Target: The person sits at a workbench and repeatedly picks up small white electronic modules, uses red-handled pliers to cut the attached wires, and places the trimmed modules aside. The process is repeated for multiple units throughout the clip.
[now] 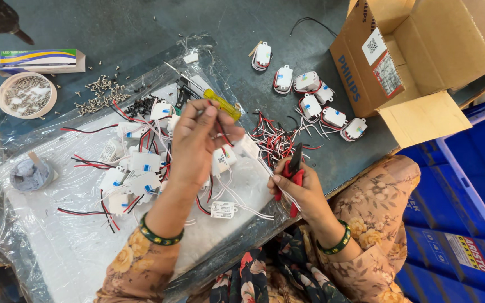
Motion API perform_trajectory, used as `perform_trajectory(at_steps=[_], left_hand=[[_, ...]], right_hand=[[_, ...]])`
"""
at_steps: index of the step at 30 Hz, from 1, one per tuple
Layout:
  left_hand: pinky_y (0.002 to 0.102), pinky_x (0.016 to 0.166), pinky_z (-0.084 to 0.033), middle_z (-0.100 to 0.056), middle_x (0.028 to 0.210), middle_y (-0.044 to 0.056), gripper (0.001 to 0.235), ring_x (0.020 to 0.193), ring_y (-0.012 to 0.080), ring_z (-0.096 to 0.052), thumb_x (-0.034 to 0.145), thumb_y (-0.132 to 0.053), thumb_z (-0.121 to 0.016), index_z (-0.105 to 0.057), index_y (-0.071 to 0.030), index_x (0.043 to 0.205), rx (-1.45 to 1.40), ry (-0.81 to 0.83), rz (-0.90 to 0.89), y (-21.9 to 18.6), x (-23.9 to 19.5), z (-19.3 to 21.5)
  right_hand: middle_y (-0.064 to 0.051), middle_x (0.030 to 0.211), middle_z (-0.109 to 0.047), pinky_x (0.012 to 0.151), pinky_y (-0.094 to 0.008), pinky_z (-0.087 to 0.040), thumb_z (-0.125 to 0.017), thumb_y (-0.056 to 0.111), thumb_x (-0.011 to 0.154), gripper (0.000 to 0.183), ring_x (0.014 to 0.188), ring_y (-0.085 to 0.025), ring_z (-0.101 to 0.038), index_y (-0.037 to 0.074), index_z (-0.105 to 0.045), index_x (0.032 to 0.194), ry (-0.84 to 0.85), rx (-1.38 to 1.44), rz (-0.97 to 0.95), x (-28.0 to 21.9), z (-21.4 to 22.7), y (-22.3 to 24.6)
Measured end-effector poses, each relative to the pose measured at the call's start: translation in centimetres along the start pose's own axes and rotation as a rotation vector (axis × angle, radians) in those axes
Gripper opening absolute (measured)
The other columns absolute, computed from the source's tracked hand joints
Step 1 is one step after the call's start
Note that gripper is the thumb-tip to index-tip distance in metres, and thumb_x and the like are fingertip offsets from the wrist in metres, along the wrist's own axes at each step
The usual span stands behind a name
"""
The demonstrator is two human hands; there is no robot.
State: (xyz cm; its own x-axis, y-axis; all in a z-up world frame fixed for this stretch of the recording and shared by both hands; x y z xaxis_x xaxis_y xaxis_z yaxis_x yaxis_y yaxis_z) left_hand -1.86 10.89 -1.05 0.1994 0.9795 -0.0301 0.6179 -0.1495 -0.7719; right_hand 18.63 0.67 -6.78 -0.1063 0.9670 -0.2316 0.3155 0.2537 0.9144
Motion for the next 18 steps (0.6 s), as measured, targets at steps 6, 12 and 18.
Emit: perform_trajectory(at_steps=[6, 12, 18], left_hand=[[0.034, 0.067, -0.060, -0.066, 0.086, 0.005, 0.015, 0.069, 0.0164, -0.067, 0.108, -0.018, -0.056, -0.058, -0.005, 0.115, 0.190, -0.096, -0.096, -2.3, 1.7, 4.0], [0.034, 0.065, -0.060, -0.066, 0.087, 0.005, 0.015, 0.066, 0.0156, -0.064, 0.105, -0.017, -0.059, -0.060, -0.005, 0.114, 0.133, -0.147, -0.063, -2.8, 2.4, 5.8], [0.038, 0.092, -0.053, -0.069, 0.114, 0.010, 0.024, 0.105, 0.0257, -0.067, 0.107, -0.020, -0.065, -0.062, -0.002, 0.124, 1.219, -0.191, -0.582, -8.6, -1.1, 0.2]], right_hand=[[-0.008, 0.085, -0.066, 0.069, -0.030, -0.053, -0.067, 0.007, 0.098, 0.012, 0.076, -0.016, -0.065, 0.003, -0.057, 0.104, 0.022, -0.095, 0.178, -0.3, 0.6, 1.7], [-0.002, 0.088, -0.061, 0.074, -0.028, -0.052, -0.065, 0.007, 0.099, 0.009, 0.081, -0.012, -0.062, 0.004, -0.057, 0.101, -0.032, -0.173, 0.255, -0.6, 0.3, 1.9], [-0.001, 0.085, -0.060, 0.075, -0.026, -0.049, -0.064, 0.008, 0.100, 0.009, 0.082, -0.010, -0.059, 0.004, -0.056, 0.102, 0.054, -0.323, 0.220, 0.3, -0.9, 2.3]])
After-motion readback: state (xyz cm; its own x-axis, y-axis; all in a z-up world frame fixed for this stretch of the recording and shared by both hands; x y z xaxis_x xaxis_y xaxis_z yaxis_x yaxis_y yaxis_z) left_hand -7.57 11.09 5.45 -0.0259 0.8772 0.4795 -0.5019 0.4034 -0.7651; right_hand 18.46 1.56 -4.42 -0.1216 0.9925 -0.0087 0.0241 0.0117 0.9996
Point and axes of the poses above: each hand's wrist, its own x-axis towards the middle knuckle, its own z-axis out of the back of the hand, y = z × x, the point moved 8 cm from there along x, towards the middle knuckle
